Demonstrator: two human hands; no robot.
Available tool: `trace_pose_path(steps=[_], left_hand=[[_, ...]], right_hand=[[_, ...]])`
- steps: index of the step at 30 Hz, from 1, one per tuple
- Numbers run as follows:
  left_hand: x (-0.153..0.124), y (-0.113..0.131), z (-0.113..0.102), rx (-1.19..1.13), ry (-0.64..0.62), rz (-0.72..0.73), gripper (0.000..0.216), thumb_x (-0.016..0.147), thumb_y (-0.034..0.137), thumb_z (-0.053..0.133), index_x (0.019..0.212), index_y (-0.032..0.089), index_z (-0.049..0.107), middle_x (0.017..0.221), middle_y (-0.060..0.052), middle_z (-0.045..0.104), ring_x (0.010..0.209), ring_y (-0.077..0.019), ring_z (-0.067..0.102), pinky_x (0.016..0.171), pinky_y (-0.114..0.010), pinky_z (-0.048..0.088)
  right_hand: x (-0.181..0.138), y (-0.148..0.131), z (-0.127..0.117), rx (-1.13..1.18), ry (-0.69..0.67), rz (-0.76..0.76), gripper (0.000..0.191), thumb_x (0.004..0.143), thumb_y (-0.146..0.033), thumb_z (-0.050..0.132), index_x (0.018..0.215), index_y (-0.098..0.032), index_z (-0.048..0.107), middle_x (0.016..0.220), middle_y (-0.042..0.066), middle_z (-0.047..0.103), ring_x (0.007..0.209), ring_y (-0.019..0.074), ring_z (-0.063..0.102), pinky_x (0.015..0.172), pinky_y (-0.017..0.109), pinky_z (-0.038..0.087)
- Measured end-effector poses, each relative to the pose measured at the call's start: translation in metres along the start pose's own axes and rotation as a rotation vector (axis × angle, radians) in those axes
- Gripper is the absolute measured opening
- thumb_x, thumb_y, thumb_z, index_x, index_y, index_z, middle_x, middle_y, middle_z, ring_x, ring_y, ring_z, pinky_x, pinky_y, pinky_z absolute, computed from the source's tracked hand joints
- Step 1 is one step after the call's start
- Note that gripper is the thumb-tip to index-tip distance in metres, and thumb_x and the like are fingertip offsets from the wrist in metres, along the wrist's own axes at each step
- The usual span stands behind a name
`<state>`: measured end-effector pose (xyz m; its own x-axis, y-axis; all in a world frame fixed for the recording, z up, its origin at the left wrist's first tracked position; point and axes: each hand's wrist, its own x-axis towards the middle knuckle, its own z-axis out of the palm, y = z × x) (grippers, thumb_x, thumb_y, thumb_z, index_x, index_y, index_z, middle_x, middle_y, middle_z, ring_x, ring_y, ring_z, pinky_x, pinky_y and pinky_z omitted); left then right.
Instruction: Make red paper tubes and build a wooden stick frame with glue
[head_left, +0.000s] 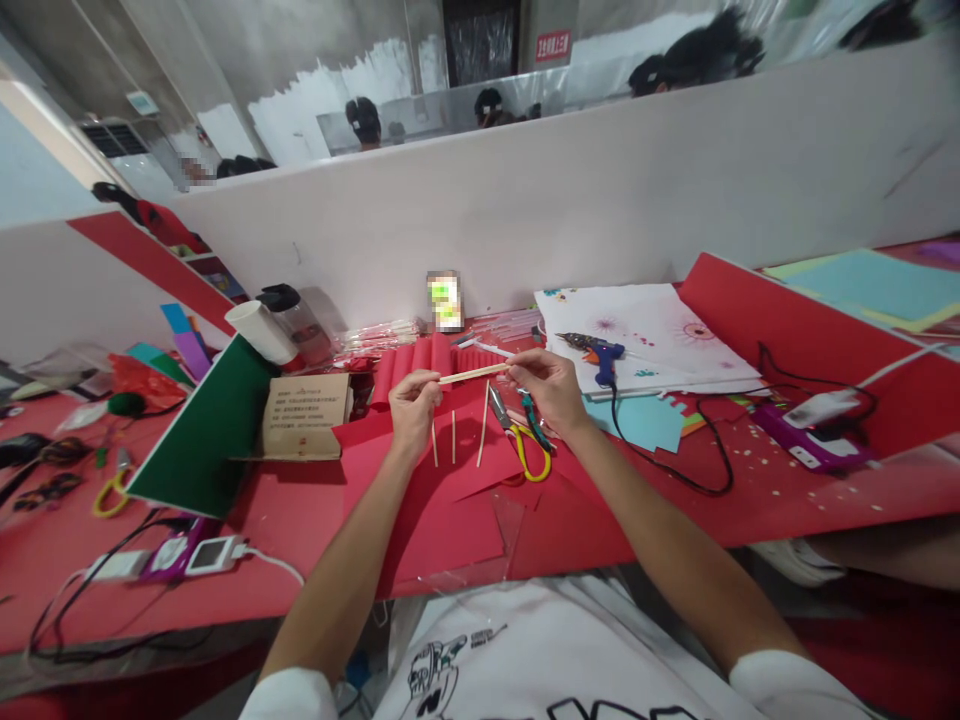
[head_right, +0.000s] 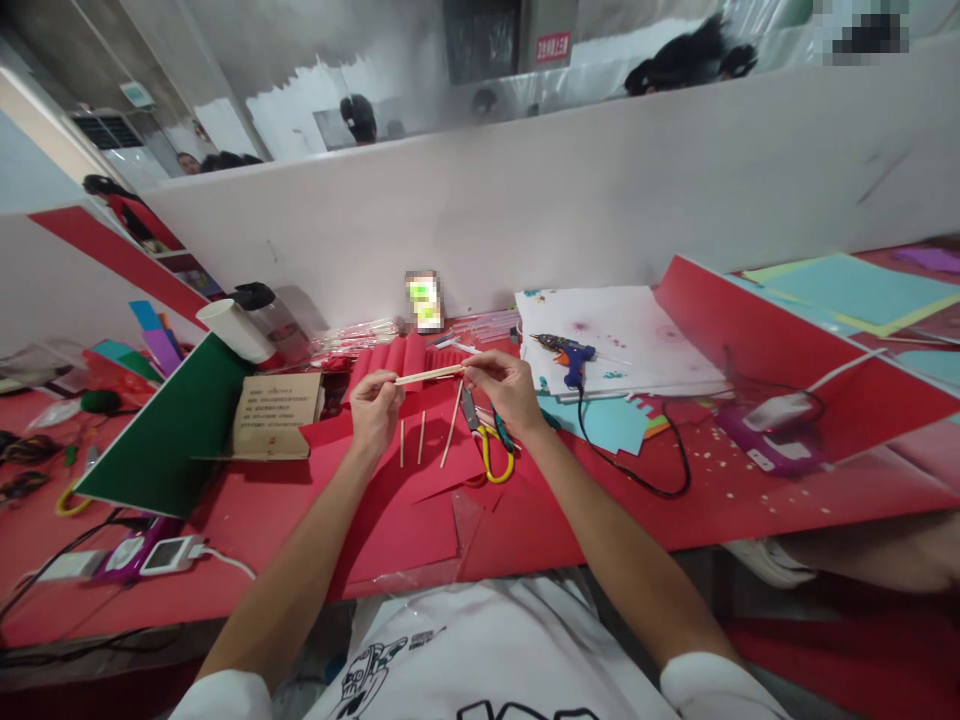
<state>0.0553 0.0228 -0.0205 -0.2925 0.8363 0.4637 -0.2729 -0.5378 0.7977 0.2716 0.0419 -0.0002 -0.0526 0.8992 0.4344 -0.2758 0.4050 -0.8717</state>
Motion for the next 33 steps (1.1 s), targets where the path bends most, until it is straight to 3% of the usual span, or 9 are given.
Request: trace_pose_path(steps=[6,14,18,24,33], left_hand=[[-0.0009,-0.0009,-0.0002,0.006,-0.008,-0.017,0.035,0.063,0.049,0.092,0.078,0.02,0.08,0.063,0.002,0.06,0.051,-0.0069,0.048,0.051,-0.022,0.036],[-0.0006,-0.0004,-0.0007,-0.006,-0.025,-0.025,0.035,0.063,0.048,0.092,0.077,0.019,0.078,0.066,0.002,0.061,0.05,-0.0061,0.048,0.05,-0.022,0.037],[-0.0011,-0.0005,0.0004,-0.012,-0.019,-0.049,0.035,0.065,0.046,0.092,0.087,0.021,0.079,0.066,0.003,0.062,0.05,-0.0054,0.046,0.05,-0.02,0.038],[-0.0011,-0.0033,-0.0021,-0.018,-0.05,-0.058,0.034,0.067,0.046,0.091,0.086,0.02,0.079,0.057,0.004,0.055,0.05,-0.0062,0.046,0.05,-0.02,0.036],[-0.0003,-0.0032,-0.003,-0.036,-0.107,-0.047,0.028,0.071,0.045,0.09,0.084,0.021,0.081,0.067,0.002,0.055,0.053,-0.0057,0.046,0.05,-0.021,0.035]], right_hand=[[-0.0002,-0.0007,-0.0003,-0.055,0.015,-0.013,0.025,0.075,-0.044,0.085,0.088,-0.023,0.08,0.082,0.002,0.077,0.072,0.0164,0.07,0.071,0.03,0.06],[-0.0001,-0.0028,-0.001,-0.064,-0.006,-0.009,0.024,0.074,-0.044,0.084,0.084,-0.022,0.08,0.076,0.001,0.075,0.065,0.0152,0.067,0.064,0.028,0.057],[0.0,-0.0032,-0.0002,-0.048,-0.007,-0.002,0.027,0.073,-0.046,0.085,0.084,-0.023,0.078,0.076,0.001,0.074,0.065,0.0151,0.068,0.064,0.028,0.057],[0.0004,0.0006,-0.0027,-0.048,-0.012,0.013,0.031,0.073,-0.05,0.086,0.084,-0.023,0.075,0.076,0.001,0.073,0.066,0.0164,0.068,0.065,0.029,0.058],[0.0007,-0.0012,-0.0046,-0.065,-0.033,-0.004,0.028,0.076,-0.048,0.085,0.085,-0.023,0.076,0.078,0.001,0.074,0.068,0.0166,0.069,0.066,0.029,0.057]])
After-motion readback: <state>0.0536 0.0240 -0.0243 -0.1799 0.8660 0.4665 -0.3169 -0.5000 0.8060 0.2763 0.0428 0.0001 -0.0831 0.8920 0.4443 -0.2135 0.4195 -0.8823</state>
